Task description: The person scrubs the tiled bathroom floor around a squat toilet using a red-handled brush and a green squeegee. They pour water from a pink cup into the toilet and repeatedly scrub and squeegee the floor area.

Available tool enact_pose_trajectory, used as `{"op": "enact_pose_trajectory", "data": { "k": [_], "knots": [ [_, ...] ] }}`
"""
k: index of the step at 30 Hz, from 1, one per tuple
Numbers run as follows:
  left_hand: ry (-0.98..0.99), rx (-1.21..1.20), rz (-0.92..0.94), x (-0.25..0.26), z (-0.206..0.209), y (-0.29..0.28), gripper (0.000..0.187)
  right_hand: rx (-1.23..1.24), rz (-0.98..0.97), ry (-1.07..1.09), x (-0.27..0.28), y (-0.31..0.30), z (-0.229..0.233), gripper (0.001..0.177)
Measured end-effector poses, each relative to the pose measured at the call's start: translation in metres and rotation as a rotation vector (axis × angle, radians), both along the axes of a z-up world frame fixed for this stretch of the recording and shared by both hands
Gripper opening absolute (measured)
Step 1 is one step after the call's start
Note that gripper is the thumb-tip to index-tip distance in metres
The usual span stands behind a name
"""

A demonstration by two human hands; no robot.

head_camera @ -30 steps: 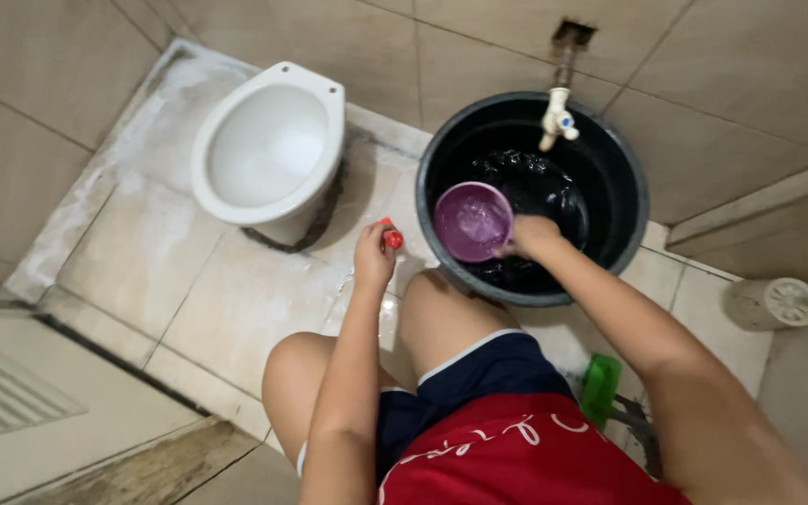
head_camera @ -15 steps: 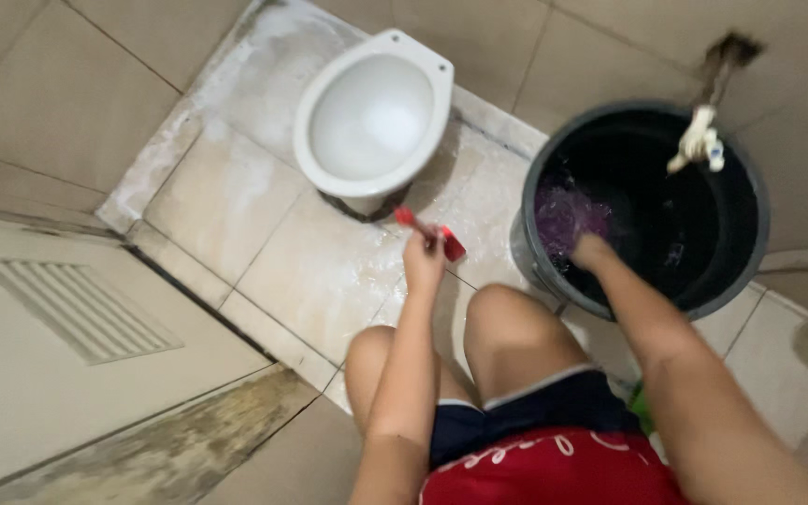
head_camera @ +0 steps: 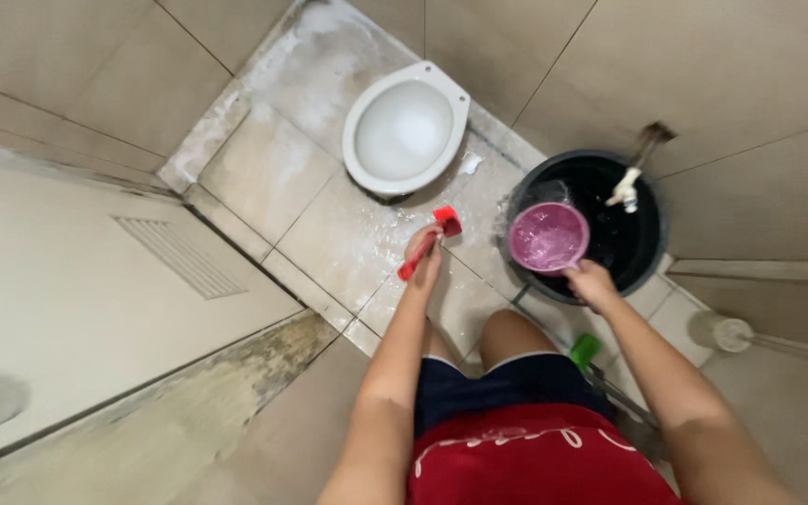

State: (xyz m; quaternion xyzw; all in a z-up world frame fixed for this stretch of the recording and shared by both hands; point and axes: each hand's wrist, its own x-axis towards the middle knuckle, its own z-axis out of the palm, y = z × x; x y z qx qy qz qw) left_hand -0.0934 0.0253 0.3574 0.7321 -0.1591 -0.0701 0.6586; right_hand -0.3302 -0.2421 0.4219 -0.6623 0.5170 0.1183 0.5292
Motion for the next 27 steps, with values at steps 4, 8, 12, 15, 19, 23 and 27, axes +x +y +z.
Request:
{"op": "enact_pose_trajectory", "data": {
  "k": [4,8,12,15,19,23,27],
  "knots": [
    [0.064,-0.006,-0.084,0.021,0.077,-0.007,0.011,-0.426,0.375,0.013,0.037,0.012,0.074,0.05],
    [0.105,0.097,-0.124,0.043,0.139,0.001,0.012,-0.427,0.427,0.083,0.103,0.046,0.123,0.05],
    [-0.182,0.165,-0.087,0.093,0.175,0.011,0.01,-0.419,0.433,0.202,0.165,0.087,0.162,0.045],
    [0.01,0.093,-0.085,0.13,0.186,0.023,0.007,-0.458,0.466,0.232,0.223,0.095,0.188,0.043],
    [0.074,0.047,-0.115,0.171,0.185,0.036,0.012,-0.445,0.472,0.216,0.27,0.116,0.204,0.042],
    [-0.004,-0.034,-0.118,0.209,0.181,0.042,0.014,-0.483,0.477,0.187,0.309,0.131,0.206,0.043],
    [0.164,-0.033,-0.12,0.229,0.181,0.055,0.009,-0.497,0.497,0.211,0.335,0.146,0.194,0.041]
  ]
}}
